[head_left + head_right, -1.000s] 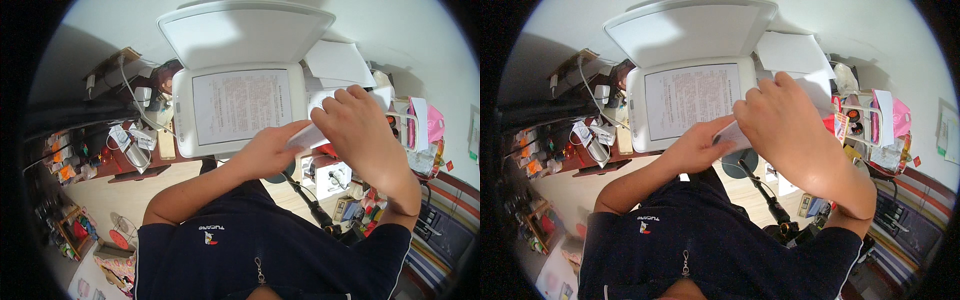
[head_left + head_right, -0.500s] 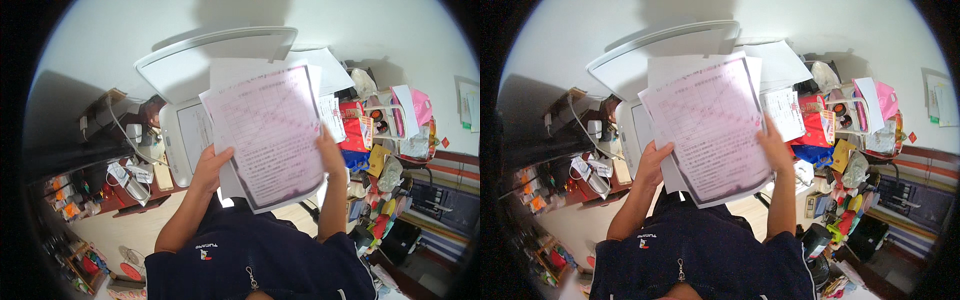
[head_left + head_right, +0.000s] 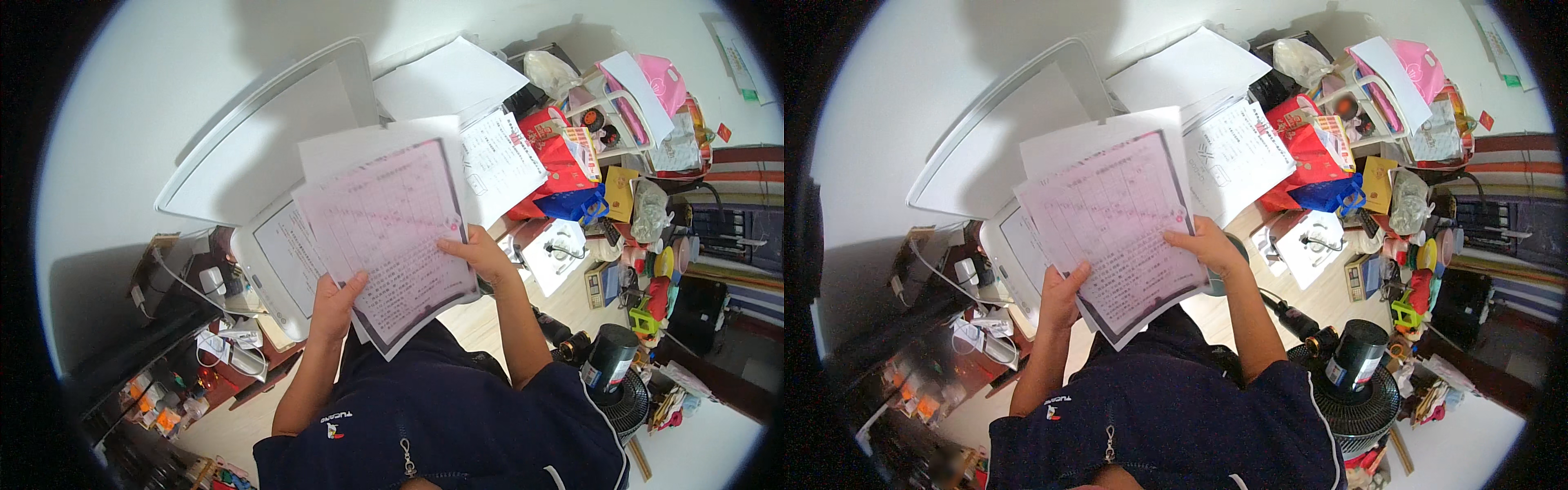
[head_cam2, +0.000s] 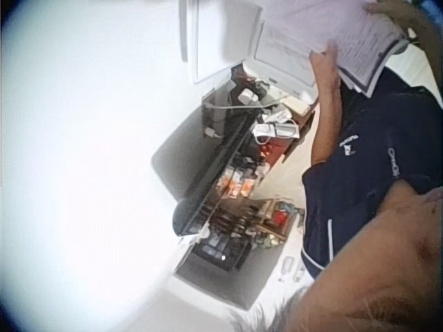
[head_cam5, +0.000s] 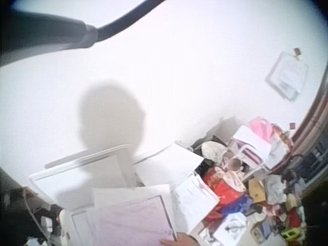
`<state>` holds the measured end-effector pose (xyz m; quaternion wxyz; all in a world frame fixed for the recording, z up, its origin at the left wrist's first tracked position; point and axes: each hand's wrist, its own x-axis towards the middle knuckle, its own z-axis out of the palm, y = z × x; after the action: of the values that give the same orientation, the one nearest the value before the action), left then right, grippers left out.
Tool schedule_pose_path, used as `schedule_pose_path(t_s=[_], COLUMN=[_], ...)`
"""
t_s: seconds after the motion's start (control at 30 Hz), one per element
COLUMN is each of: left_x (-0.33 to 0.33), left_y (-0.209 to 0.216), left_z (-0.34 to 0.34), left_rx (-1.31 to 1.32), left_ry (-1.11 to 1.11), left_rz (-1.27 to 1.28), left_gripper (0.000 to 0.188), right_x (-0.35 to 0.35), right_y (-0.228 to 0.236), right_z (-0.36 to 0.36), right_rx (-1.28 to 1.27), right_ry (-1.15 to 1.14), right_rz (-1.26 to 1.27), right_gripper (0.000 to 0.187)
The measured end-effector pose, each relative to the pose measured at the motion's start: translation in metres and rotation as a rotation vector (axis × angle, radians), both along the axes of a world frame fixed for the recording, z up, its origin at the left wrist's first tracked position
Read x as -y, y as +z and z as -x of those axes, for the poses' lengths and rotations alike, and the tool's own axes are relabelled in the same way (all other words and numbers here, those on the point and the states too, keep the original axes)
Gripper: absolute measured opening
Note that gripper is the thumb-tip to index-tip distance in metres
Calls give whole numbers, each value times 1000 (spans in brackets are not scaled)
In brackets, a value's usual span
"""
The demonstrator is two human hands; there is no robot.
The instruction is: The person places a document on the scanner glass, closes the lid, and presses buttons to start the copying process. They retrieve the printed copy from the output tray, then place a blank sheet of paper into the scanner and press buttons again to continue the task.
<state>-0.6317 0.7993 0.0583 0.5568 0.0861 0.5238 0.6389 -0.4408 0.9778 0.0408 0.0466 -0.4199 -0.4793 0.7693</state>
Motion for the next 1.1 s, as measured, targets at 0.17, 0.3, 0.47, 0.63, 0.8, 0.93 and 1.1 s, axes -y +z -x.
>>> schedule_pose_path(t_s=[0.17, 0.3, 0.47, 0.63, 0.8, 0.93, 1.1], left_x=[-2, 24, 89, 135, 186, 202, 218], left_y=[13, 22, 44, 57, 36, 22, 11], left_z=[6, 19, 39, 41, 49, 52, 54], left_rx=[-325, -478, -361, -438, -383, -374, -411], left_ry=[-111, -132, 34, 145, 210, 499, 532], left_rz=[100, 93, 164, 278, 292, 374, 346], left_gripper=[32, 30, 31, 39, 54, 52, 52], right_x=[-11, -56, -153, -198, -210, -208, -206], right_y=[-10, -29, -24, -38, -58, -51, -51], right_z=[-15, -19, 11, 51, 83, 97, 100], right_rx=[-55, -229, -629, -437, -192, -140, -144], right_ry=[192, 85, -763, -746, -834, -822, -706], right_rz=[-172, -136, 179, 227, 237, 180, 84], right_gripper=[33, 39, 33, 39, 39, 31, 31])
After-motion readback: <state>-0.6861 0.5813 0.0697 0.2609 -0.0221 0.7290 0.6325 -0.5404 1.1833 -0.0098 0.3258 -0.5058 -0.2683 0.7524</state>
